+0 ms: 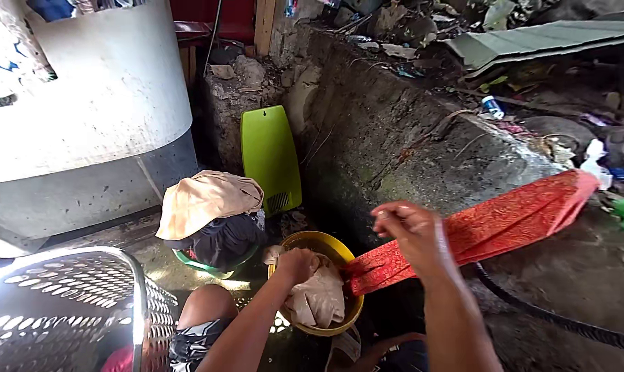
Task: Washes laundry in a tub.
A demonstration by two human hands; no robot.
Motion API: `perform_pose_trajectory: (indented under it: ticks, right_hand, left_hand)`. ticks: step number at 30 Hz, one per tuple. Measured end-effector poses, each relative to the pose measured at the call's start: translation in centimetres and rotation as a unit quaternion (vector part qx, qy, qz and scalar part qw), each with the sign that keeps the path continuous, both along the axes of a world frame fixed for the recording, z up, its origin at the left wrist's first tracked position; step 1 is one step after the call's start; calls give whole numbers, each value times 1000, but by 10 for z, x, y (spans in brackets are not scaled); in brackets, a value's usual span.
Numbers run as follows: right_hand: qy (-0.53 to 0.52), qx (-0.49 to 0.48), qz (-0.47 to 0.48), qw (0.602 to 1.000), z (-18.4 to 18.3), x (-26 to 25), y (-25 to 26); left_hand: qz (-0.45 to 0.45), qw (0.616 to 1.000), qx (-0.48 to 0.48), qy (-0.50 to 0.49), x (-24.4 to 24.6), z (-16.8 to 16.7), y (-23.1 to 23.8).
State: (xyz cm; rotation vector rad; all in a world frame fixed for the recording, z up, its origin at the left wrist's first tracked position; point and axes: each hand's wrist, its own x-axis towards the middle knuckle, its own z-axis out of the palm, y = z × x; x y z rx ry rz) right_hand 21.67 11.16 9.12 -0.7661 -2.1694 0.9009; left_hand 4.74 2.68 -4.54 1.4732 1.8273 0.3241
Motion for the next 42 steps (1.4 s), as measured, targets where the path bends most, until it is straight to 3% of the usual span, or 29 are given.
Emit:
perform_pose_trajectory:
  ticks: [4,6,9,11,14,16,18,19,21,24,26,29,32,34,36,40,41,42]
  right_hand:
    - [-296,-48,15,954,-76,-18,6]
    - [-331,-73,-6,941,-128,-30,-2]
    - [-294,-95,6,951,-189,-40,-6]
    - [-330,-119,36,936,-197,-40,-8]
    - [-545,-110,79,827,-191,-33,-15]
    - [-632,-124,59,763,-193,-28,-26]
    - [-664,-144,26,733,-195,-26,-33]
    - [-647,-154,20,746,-199,-24,-31]
    - [-536,-168,31,827,-202,-13,-19]
    - [-255,-114,53,959,-146,5,-17]
    - [-80,-62,49,994,-105,16,-18]
    - [124,-63,62,988,-66,28,-11]
    - [190,-109,61,974,-68,30,-8]
    - [179,-132,38,974,-79,30,-9]
    - [171,-160,-10,972,-87,36,-10]
    - [111,-175,-205,957,-110,53,2]
    - [71,-167,-239,954,-118,54,7]
    - [27,-163,-244,956,-127,52,10]
  left_hand:
    - [70,996,-33,44,-4,19,-3]
    - [80,994,-46,54,-6,14,-5]
    - [27,995,-83,58,-5,-14,-7]
    - [-61,988,-122,66,-2,-35,-9]
    - [-182,965,-175,71,5,-48,-13]
    - [-227,954,-183,66,8,-44,-14]
    - [-248,950,-179,59,9,-41,-16]
    - [-239,955,-168,50,6,-41,-16]
    - [-169,976,-130,29,-1,-41,-15]
    - [-13,996,-77,32,-8,-31,-11]
    - [40,999,-19,1,-10,-31,-6]
    - [14,983,119,-139,-7,-36,2]
    - [-25,933,205,-296,11,-34,4]
    - [14,892,212,-400,24,-28,6]
    - [124,829,240,-489,25,-21,4]
    - [359,616,292,-637,-3,1,8]
    - [387,602,300,-631,-13,8,9]
    - [401,622,312,-596,-21,7,11]
